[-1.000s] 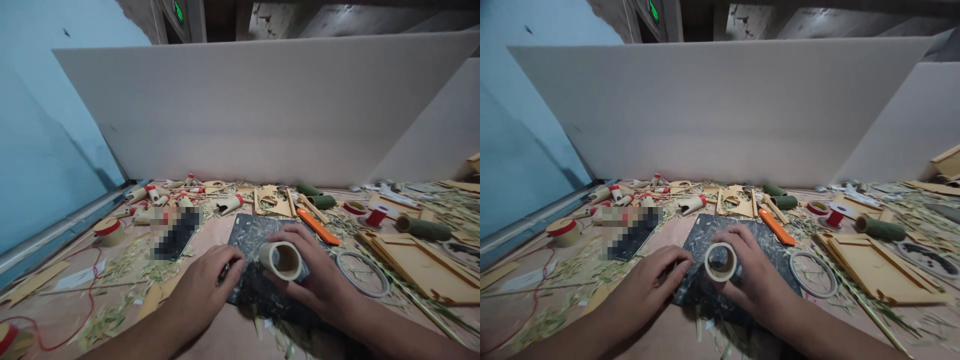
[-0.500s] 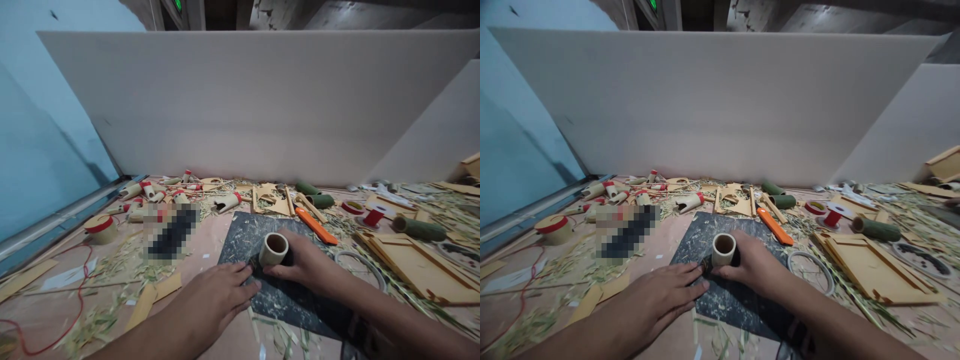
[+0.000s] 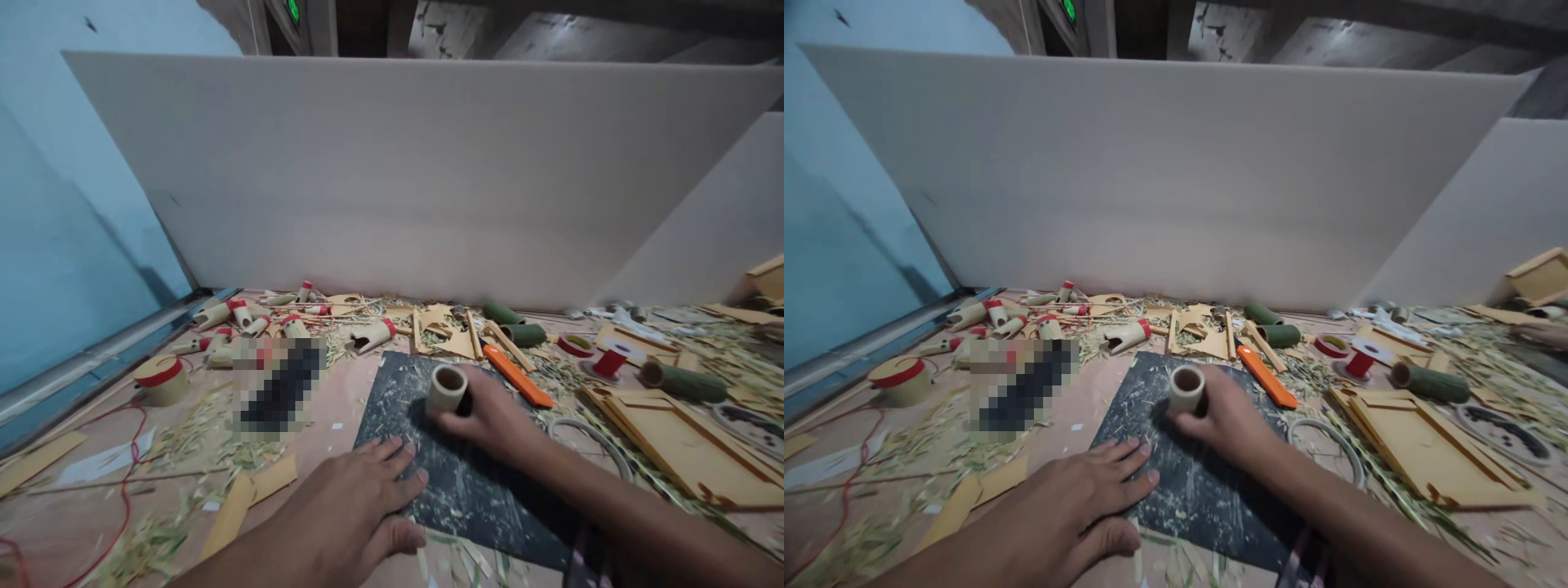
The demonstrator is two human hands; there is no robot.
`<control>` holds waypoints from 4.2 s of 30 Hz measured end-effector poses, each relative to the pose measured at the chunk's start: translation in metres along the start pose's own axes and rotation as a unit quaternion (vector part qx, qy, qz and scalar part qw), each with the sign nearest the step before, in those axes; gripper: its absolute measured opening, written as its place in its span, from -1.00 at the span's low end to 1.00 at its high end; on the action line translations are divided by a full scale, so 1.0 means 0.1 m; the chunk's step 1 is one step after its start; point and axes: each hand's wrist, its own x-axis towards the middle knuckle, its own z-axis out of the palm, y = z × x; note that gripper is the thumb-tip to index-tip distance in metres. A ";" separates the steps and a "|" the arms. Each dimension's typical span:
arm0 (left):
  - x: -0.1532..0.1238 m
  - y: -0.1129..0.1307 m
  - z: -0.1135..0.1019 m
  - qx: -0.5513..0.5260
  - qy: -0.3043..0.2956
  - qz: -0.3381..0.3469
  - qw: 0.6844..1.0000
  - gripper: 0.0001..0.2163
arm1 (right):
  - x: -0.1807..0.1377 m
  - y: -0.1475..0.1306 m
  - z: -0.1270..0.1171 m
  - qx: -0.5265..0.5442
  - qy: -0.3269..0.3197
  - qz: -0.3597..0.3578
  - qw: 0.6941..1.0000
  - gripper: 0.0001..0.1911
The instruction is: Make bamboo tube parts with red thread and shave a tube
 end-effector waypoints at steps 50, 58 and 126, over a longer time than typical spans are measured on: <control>-0.06 -0.07 0.10 0.000 0.029 0.021 0.999 -0.59 | 0.08 0.10 0.02 0.002 0.032 0.044 0.999 -0.77; -0.02 -0.09 0.13 0.014 0.005 0.009 1.000 -0.58 | 0.08 0.19 0.03 -0.002 0.025 0.034 0.999 -0.76; -0.14 -0.03 -0.14 -0.545 0.077 -0.013 0.835 -0.24 | -0.31 -0.54 0.06 0.570 -0.273 0.287 0.720 -0.47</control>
